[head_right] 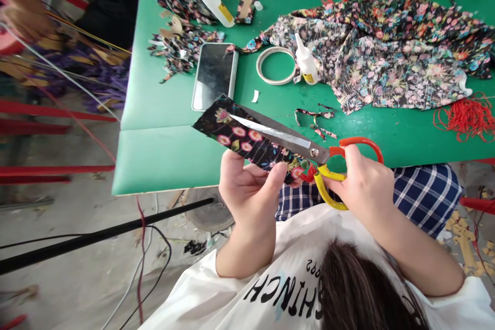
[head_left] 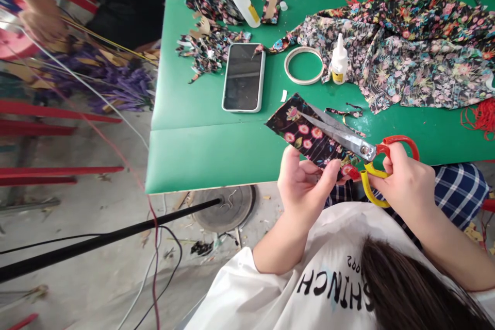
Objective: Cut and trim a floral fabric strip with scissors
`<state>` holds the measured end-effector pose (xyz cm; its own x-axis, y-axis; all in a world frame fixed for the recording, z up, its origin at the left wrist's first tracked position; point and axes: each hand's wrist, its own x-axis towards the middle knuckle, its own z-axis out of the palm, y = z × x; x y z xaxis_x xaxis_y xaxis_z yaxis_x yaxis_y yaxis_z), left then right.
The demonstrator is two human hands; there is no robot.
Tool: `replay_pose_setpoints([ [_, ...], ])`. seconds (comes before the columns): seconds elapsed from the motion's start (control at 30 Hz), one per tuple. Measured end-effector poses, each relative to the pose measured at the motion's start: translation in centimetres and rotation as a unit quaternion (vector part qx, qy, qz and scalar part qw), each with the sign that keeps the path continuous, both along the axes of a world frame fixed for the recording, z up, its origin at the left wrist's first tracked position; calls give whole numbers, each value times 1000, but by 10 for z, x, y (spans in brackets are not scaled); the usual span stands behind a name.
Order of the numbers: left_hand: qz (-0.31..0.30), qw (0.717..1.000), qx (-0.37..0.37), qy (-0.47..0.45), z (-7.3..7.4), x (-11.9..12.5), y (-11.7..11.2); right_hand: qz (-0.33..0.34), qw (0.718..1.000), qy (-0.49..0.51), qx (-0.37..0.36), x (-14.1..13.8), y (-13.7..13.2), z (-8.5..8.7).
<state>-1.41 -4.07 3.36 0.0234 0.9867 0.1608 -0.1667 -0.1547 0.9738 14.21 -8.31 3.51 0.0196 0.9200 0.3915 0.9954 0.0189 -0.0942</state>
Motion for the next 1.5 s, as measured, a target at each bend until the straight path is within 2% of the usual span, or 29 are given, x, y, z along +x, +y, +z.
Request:
replay_pose_setpoints([
  [0.37,10,1000,1,22,1,0,0,-5,998,-34,45,0,0,-1],
  [0.53,17,1000,13,15,3,2,1,-7,998,-37,42,0,0,-3],
  [0.67,1,1000,-17,8,2,2,2,-8,999,-25,29,1,-2,-5],
  [0.8,-31,998,-48,-13,-3,1,1,-10,1000,-17,-1,4,-5,-8],
  [0.93,-13,1000,-18,-7,-12,-1,4,-7,1000,-19,-5,5,-6,-14],
  [1.07,16,998,-56,-14,-21,-6,5,16,1000,8,-1,4,-5,-17],
  [1.27,64,992,-95,-50,-31,-16,6,14,988,137,-73,4,-4,-14],
  [1.4,88,992,-79,-45,-31,-17,6,16,981,123,-151,1,-5,-11],
  [1.5,103,994,-30,-30,-28,-14,7,26,977,103,-184,-2,-6,-10],
])
